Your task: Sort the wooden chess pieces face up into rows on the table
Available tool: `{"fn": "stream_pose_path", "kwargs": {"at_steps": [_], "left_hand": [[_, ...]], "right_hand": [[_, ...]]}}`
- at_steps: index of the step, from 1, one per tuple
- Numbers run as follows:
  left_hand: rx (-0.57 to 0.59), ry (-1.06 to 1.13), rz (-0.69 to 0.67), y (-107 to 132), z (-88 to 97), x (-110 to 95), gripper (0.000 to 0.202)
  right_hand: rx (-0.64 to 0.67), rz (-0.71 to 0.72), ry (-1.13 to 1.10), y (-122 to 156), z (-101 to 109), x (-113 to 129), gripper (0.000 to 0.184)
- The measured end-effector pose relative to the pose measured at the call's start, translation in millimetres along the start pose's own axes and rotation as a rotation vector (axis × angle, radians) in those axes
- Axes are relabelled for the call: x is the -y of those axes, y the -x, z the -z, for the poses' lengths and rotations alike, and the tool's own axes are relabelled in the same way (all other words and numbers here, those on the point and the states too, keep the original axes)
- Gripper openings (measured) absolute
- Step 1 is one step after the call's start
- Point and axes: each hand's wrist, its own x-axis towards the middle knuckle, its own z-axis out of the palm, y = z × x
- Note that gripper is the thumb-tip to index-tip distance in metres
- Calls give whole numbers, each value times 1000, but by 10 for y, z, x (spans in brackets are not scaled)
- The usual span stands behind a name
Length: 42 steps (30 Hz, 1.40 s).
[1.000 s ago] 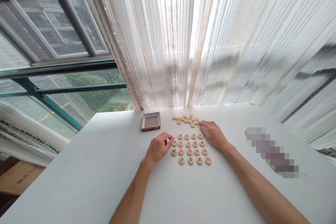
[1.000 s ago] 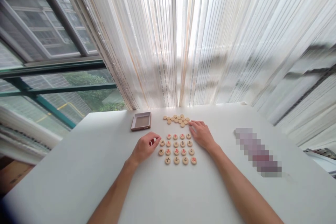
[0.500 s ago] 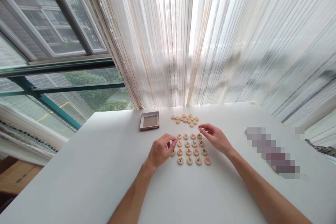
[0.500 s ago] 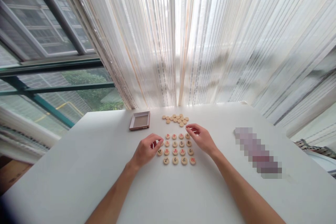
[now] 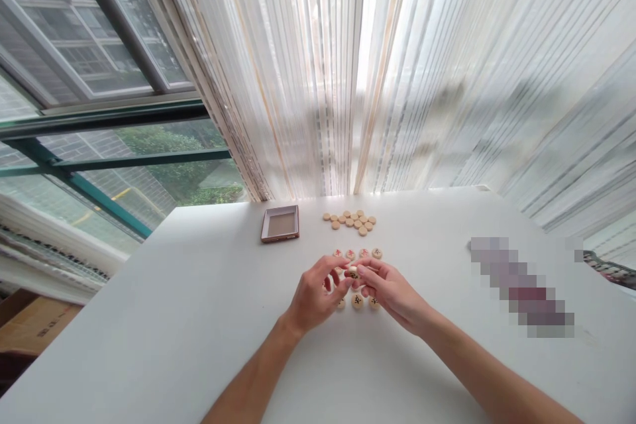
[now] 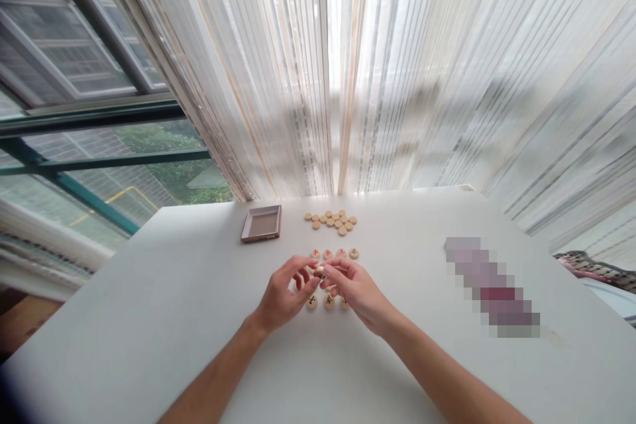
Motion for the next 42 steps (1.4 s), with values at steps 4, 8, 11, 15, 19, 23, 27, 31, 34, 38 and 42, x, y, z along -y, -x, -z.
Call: {"fn": "stream_pose_path", "kwargs": {"at_steps": [4, 8, 11, 15, 19, 23, 27, 31, 34, 38, 42], "left_hand": [[-10, 7, -55, 13, -38, 30, 21], [5, 25, -74, 18, -48, 19, 22], [11, 39, -62, 13, -41, 7, 25], [-7, 54, -40, 0, -28, 22, 26], [-12, 78, -22, -12, -6, 35, 26], [-13, 100, 13, -23, 14, 15, 20], [1, 147, 102, -28, 11, -2, 17], [-12, 196, 171, -31, 0, -5, 21], [-27, 207, 203, -35, -2, 0, 22], [-30, 249, 240, -38, -1, 11, 25], [-12, 350, 284, -39, -11, 18, 29]], "right_hand": [[-13, -10, 47, -26, 23, -79, 33], [-52, 48, 162, -43, 25, -121, 33], [-95, 110, 247, -51, 30, -138, 31], [-46, 159, 264, -50, 30, -136, 28], [1, 187, 251, -41, 15, -112, 26], [-36, 205, 285, -26, 23, -98, 26], [-38, 209, 330, -6, 36, -92, 28], [-60, 265, 321, 3, 9, -97, 27], [-90, 306, 296, -2, -8, -104, 25], [-95, 323, 371, -2, 9, -102, 23], [-70, 444, 518, -5, 34, -134, 23]]}}
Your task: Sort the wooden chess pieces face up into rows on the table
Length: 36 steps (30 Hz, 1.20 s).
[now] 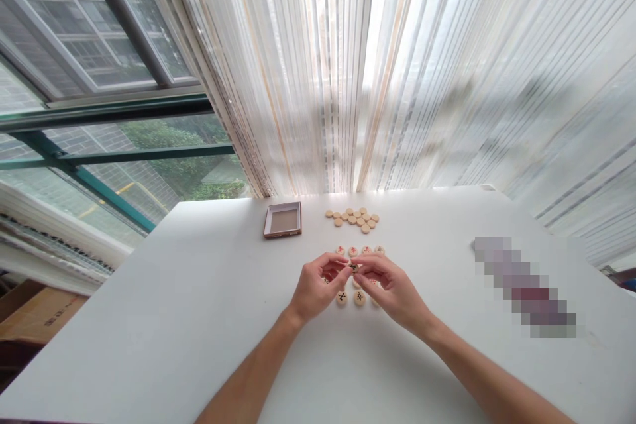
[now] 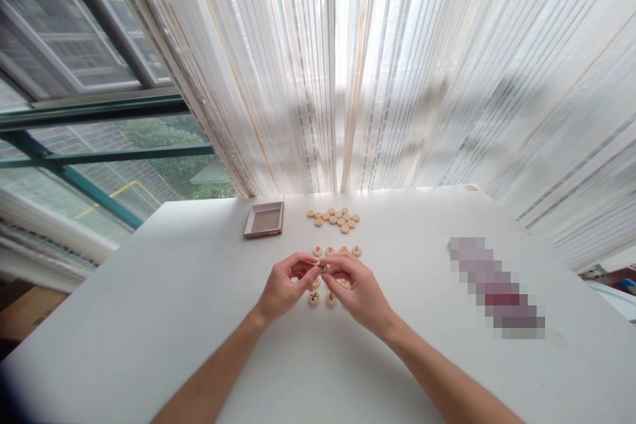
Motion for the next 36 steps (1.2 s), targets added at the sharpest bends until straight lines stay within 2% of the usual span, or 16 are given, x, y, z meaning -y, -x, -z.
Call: {"fn": "stream_pose_path", "kwargs": {"at_steps": [5, 8, 17, 27, 36], "left_hand": [[20, 61, 34, 8, -16, -22, 31], [37, 55, 32, 17, -14, -50, 33], [75, 61, 18, 28, 3, -63, 42], [94, 46, 3, 40, 5, -69, 41], [115, -31, -20, 56, -15, -68, 41]], "right_hand": [[-39, 198, 203, 16, -31, -83, 32], [-45, 241, 259, 18, -27, -91, 34], [-33, 189, 286, 16, 16, -78, 32], [-44, 168, 243, 15, 9, -19, 25], [-62, 52, 200, 17, 13, -10, 19]]}}
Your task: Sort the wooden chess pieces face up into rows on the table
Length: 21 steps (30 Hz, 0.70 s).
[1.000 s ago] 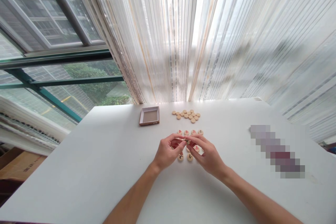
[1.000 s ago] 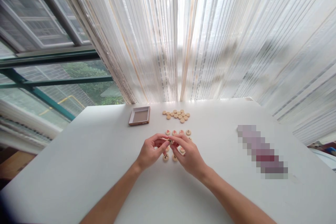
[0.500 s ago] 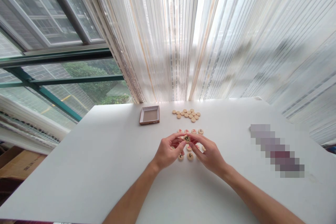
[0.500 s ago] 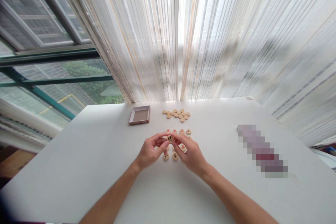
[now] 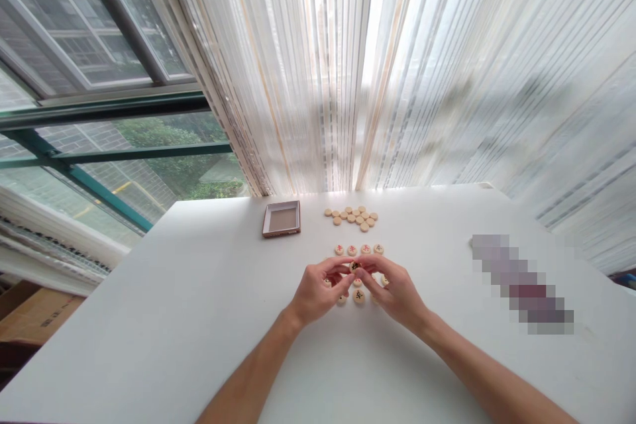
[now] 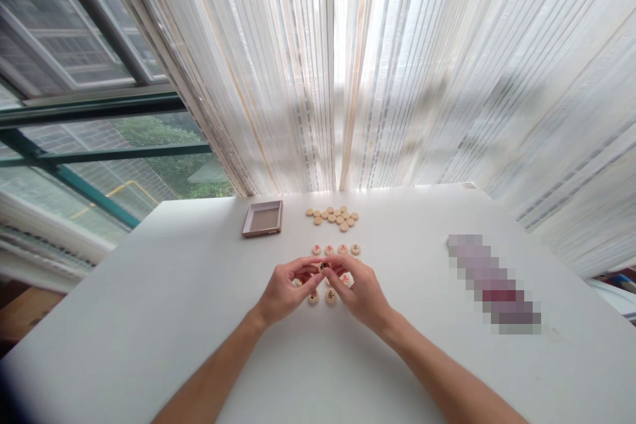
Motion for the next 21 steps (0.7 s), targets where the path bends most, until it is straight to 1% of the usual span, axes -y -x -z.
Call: {"fn": "stream_pose_path", "kwargs": {"at_steps": [3, 6, 12, 17, 21], "left_hand": [[8, -35, -29, 5, -14, 18, 37], [-3, -96, -69, 6, -22, 30, 33], [-8, -136, -119, 2, -24, 20, 29], [-9, -151, -108, 2, -16, 1, 28], [-17, -138, -92, -1, -1, -14, 29]], "right_hand": [[-25, -29, -3, -10, -4, 13, 16], [-58, -54, 16, -8, -11, 22, 20], [-70, -26, 47, 11, -16, 14, 21], [-43, -21, 73, 4, 1, 28, 22], [-21, -29, 64, 4, 6, 38, 19]]}}
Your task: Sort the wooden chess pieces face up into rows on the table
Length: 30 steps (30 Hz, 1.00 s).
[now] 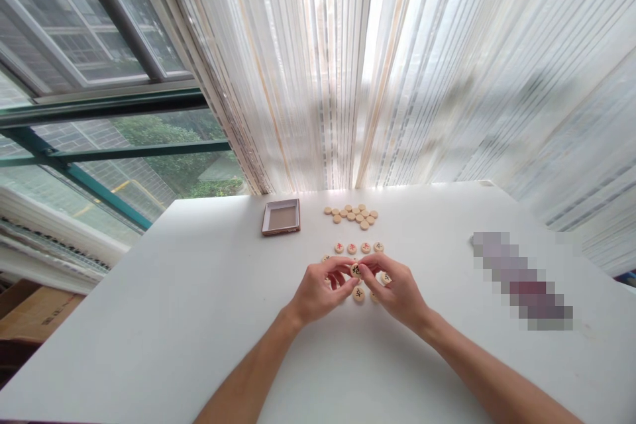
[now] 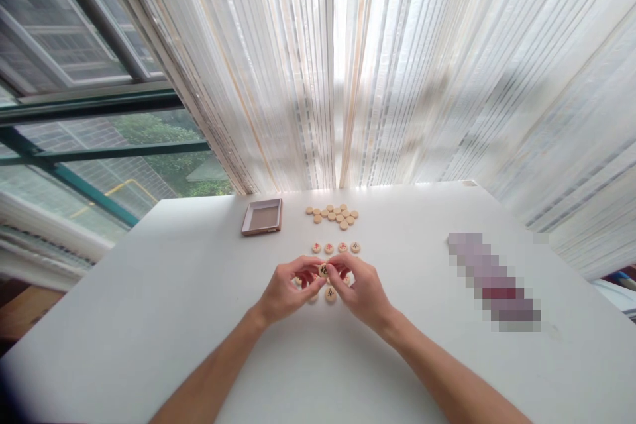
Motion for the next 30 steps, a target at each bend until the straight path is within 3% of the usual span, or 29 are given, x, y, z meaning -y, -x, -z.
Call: {"fn": "stream_pose_path", "kwargs": {"at_steps": [6, 14, 30], "left_hand": [[-2, 36, 7, -5, 9, 14, 31], [18, 58, 48, -6, 28, 5, 37], [-44, 234, 131, -14, -7, 48, 31]], "right_hand": [[-6, 0, -6, 10, -11, -26, 12], [47, 42, -11, 14, -21, -37, 20], [12, 287, 89, 47, -111, -134, 22]]}}
